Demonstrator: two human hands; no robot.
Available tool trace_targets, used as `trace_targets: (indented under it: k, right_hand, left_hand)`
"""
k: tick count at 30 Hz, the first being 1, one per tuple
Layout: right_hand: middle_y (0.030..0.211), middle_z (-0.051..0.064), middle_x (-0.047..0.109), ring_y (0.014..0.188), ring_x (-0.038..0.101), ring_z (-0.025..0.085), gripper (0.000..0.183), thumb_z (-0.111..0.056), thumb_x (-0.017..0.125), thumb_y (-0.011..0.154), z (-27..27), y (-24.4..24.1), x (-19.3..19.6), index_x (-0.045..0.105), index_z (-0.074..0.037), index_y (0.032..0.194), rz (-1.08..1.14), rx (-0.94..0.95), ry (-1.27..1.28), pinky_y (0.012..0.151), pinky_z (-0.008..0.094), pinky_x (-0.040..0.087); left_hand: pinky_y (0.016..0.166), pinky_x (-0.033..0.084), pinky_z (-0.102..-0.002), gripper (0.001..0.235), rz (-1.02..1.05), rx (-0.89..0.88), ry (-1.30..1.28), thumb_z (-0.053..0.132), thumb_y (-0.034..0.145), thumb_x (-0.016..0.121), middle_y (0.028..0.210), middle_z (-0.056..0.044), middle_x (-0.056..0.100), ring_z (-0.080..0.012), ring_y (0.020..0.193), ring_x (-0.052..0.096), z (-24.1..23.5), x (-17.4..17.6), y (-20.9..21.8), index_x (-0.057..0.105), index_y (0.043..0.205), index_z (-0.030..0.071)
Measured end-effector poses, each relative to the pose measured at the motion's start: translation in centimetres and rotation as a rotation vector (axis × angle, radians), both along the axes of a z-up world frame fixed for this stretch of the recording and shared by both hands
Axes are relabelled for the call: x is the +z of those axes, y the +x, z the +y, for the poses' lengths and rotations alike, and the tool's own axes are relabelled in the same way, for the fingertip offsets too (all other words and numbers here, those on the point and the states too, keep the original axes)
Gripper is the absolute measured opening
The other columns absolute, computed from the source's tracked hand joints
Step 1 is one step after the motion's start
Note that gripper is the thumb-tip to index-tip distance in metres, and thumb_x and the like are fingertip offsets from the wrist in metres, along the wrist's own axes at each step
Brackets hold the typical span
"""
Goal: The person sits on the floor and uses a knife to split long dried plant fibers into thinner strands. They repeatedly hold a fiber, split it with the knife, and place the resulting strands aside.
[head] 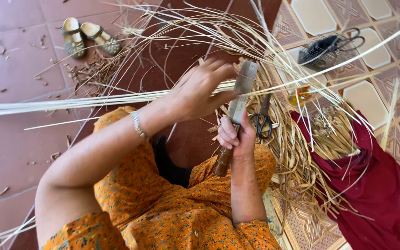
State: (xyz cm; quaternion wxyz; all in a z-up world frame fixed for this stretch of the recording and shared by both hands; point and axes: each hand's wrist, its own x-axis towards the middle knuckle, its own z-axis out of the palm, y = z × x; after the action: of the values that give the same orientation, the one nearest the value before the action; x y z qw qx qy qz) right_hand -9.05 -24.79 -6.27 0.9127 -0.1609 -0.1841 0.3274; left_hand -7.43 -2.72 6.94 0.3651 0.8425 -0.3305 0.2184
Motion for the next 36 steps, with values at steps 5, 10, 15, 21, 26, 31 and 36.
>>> trace_targets:
  k: [5, 10, 15, 21, 26, 31, 36]
  right_hand:
    - [0.066, 0.003, 0.05, 0.041, 0.036, 0.007, 0.055, -0.044, 0.042, 0.113, -0.1, -0.7, 1.4, 0.037, -0.017, 0.16, -0.03, -0.005, 0.093, 0.039, 0.026, 0.038]
    - [0.066, 0.005, 0.053, 0.041, 0.038, 0.008, 0.054, -0.038, 0.041, 0.115, 1.2, -0.8, 2.4, 0.033, -0.012, 0.162, -0.077, 0.122, 0.269, 0.037, 0.027, 0.038]
    - [0.068, 0.008, 0.059, 0.041, 0.044, 0.013, 0.058, -0.036, 0.043, 0.113, 0.8, -3.8, 4.0, 0.03, -0.006, 0.162, -0.196, 0.095, 0.228, 0.037, 0.031, 0.042]
    - [0.074, 0.008, 0.065, 0.045, 0.054, 0.017, 0.044, -0.04, 0.048, 0.11, -1.1, -10.8, 4.9, 0.052, -0.004, 0.137, -0.239, 0.318, 0.178, 0.04, 0.034, 0.044]
    - [0.105, 0.022, 0.064, 0.054, 0.062, 0.019, 0.041, -0.031, 0.048, 0.109, -0.8, -12.9, 6.0, 0.058, 0.006, 0.122, -0.454, 0.328, 0.153, 0.046, 0.04, 0.049]
    - [0.131, 0.027, 0.061, 0.067, 0.068, 0.031, 0.042, -0.025, 0.045, 0.109, -0.1, -11.5, 8.3, 0.052, 0.01, 0.132, -0.577, 0.166, 0.127, 0.051, 0.045, 0.054]
    - [0.08, 0.004, 0.068, 0.055, 0.054, 0.012, 0.048, -0.043, 0.046, 0.111, -1.3, -11.6, 8.9, 0.069, -0.003, 0.098, -0.401, 0.194, 0.082, 0.041, 0.032, 0.042]
  left_hand:
    - [0.067, 0.056, -0.038, 0.019, 0.374, 0.03, -0.13, 0.016, 0.096, 0.072, 0.085, -0.012, 0.07, -0.0273, 0.071, 0.07, 1.8, -3.8, -2.5, 0.069, 0.105, 0.001]
    - [0.061, 0.053, -0.035, 0.009, 0.232, 0.003, -0.251, 0.005, 0.091, 0.077, 0.082, -0.011, 0.067, -0.0247, 0.067, 0.064, 2.7, -3.3, -3.8, 0.073, 0.098, 0.001]
    - [0.065, 0.049, -0.037, 0.017, -0.009, -0.027, -0.162, 0.001, 0.086, 0.079, 0.081, -0.01, 0.063, -0.0251, 0.073, 0.059, 3.3, 1.0, -6.6, 0.073, 0.101, 0.0]
    - [0.059, 0.048, -0.034, 0.028, -0.114, -0.213, -0.09, 0.012, 0.078, 0.085, 0.083, -0.006, 0.066, -0.02, 0.069, 0.06, 6.2, 5.0, -11.6, 0.073, 0.099, 0.0]
    - [0.06, 0.052, -0.026, 0.025, -0.125, -0.293, -0.215, 0.021, 0.075, 0.094, 0.083, 0.005, 0.067, -0.0087, 0.069, 0.062, 7.1, 4.1, -13.9, 0.076, 0.09, 0.014]
    - [0.062, 0.053, -0.025, 0.019, -0.05, -0.294, 0.061, 0.027, 0.075, 0.083, 0.077, 0.005, 0.062, -0.0132, 0.066, 0.063, 8.1, 5.5, -13.3, 0.074, 0.09, 0.018]
    - [0.074, 0.056, -0.033, 0.012, 0.013, -0.02, -0.164, 0.023, 0.092, 0.072, 0.074, 0.003, 0.067, -0.0132, 0.068, 0.067, 6.3, 5.7, -13.1, 0.072, 0.098, 0.013]
